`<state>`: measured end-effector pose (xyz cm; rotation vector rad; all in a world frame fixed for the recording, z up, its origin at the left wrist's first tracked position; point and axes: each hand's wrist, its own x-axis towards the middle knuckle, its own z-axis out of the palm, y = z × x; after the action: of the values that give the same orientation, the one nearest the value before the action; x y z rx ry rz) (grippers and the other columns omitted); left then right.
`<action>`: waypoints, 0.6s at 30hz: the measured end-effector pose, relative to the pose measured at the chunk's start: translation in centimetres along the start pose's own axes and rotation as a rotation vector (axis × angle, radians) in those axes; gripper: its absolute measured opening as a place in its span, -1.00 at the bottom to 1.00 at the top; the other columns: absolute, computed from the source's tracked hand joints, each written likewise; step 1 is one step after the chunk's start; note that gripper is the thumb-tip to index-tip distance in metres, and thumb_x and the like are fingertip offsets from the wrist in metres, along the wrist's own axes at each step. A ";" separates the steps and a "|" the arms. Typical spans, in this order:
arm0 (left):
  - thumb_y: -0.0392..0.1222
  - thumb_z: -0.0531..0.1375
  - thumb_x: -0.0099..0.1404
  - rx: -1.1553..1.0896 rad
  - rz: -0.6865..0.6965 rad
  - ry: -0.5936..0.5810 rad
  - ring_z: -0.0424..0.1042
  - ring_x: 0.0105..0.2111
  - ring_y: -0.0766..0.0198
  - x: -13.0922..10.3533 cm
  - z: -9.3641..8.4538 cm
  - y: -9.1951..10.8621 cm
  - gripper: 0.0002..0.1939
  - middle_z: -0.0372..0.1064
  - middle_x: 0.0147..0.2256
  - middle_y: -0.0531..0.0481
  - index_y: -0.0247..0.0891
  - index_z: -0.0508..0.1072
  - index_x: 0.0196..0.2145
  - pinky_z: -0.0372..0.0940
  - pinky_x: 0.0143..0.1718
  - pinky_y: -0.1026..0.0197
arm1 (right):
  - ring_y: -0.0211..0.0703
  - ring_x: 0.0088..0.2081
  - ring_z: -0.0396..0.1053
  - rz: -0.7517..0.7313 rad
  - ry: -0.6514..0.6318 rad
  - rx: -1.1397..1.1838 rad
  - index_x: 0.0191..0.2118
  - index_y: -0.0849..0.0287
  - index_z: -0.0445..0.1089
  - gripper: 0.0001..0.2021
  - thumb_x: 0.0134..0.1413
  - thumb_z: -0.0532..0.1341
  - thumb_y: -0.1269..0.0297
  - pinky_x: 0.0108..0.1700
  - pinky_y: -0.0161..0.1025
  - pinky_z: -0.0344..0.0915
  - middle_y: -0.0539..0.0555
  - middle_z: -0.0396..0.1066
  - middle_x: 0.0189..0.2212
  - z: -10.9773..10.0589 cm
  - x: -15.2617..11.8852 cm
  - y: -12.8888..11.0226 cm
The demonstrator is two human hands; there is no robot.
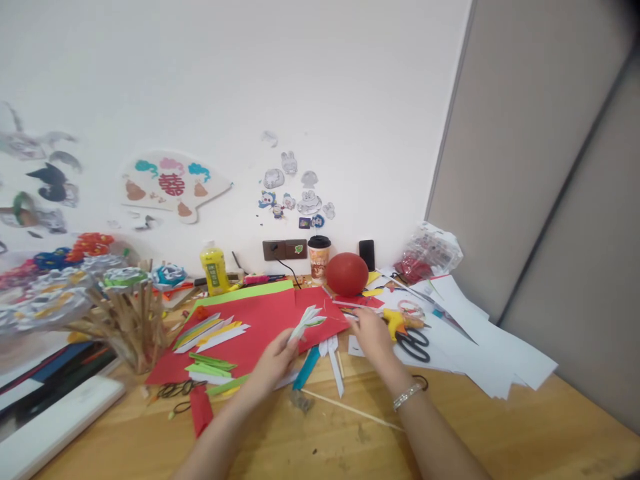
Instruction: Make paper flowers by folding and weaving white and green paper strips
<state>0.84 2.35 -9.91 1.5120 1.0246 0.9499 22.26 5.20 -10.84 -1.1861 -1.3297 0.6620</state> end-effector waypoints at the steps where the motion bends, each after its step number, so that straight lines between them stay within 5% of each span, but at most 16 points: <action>1: 0.18 0.08 0.06 0.008 0.034 0.057 0.11 -0.58 0.38 -0.1 0.7 0.0 -0.58 0.13 -0.58 0.14 -0.27 0.28 -0.35 -0.01 -0.60 0.35 | -0.15 -0.37 0.24 -0.011 -0.023 0.000 -0.50 0.12 0.35 -0.87 -0.23 0.29 0.24 -0.35 -0.28 0.11 0.05 0.31 -0.48 0.9 -0.4 -0.2; 5: 0.10 0.08 0.12 0.059 0.126 0.104 0.26 -0.28 0.21 -1.0 2.3 0.6 -0.64 0.33 -0.35 -0.01 -0.26 0.34 -0.30 0.17 -0.34 0.29 | -0.30 -0.59 0.15 0.021 -0.447 0.246 -0.40 0.19 0.32 -0.72 -0.10 0.19 0.04 -0.53 -0.34 0.07 -0.05 0.23 -0.61 3.6 -2.2 -1.5; 9: 0.03 0.12 0.13 0.056 0.073 -0.123 0.29 -0.32 0.24 -1.6 2.2 1.1 -0.70 0.36 -0.38 -0.03 -0.28 0.38 -0.33 0.19 -0.30 0.28 | -0.38 -0.65 0.07 0.068 -0.466 0.405 -0.54 0.21 0.23 -0.64 -0.13 0.20 -0.03 -0.59 -0.38 -0.03 -0.10 0.15 -0.69 3.9 -2.8 -2.1; 13: 0.02 0.17 0.09 -0.095 -0.053 -0.326 0.32 -0.42 0.29 -1.9 1.7 1.1 -0.67 0.35 -0.43 -0.05 -0.34 0.39 -0.37 0.21 -0.36 0.27 | -0.38 -0.64 0.08 0.057 -0.640 0.386 -0.59 0.21 0.21 -0.62 -0.22 0.26 -0.03 -0.59 -0.39 -0.01 -0.11 0.14 -0.70 3.3 -3.0 -2.6; 18: 0.08 0.15 0.08 -0.178 -0.163 -0.244 0.29 -0.59 0.37 -2.0 2.5 0.7 -0.63 0.26 -0.52 0.06 -0.30 0.33 -0.31 0.19 -0.53 0.29 | -0.36 -0.60 0.14 0.072 -0.589 0.351 -0.53 0.22 0.25 -0.67 -0.22 0.28 0.03 -0.55 -0.38 0.06 -0.10 0.19 -0.65 3.4 -3.1 -3.1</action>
<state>2.60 -0.35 -9.72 1.3366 0.8496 0.7026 17.67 2.29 -9.68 -0.7778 -1.5674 1.3085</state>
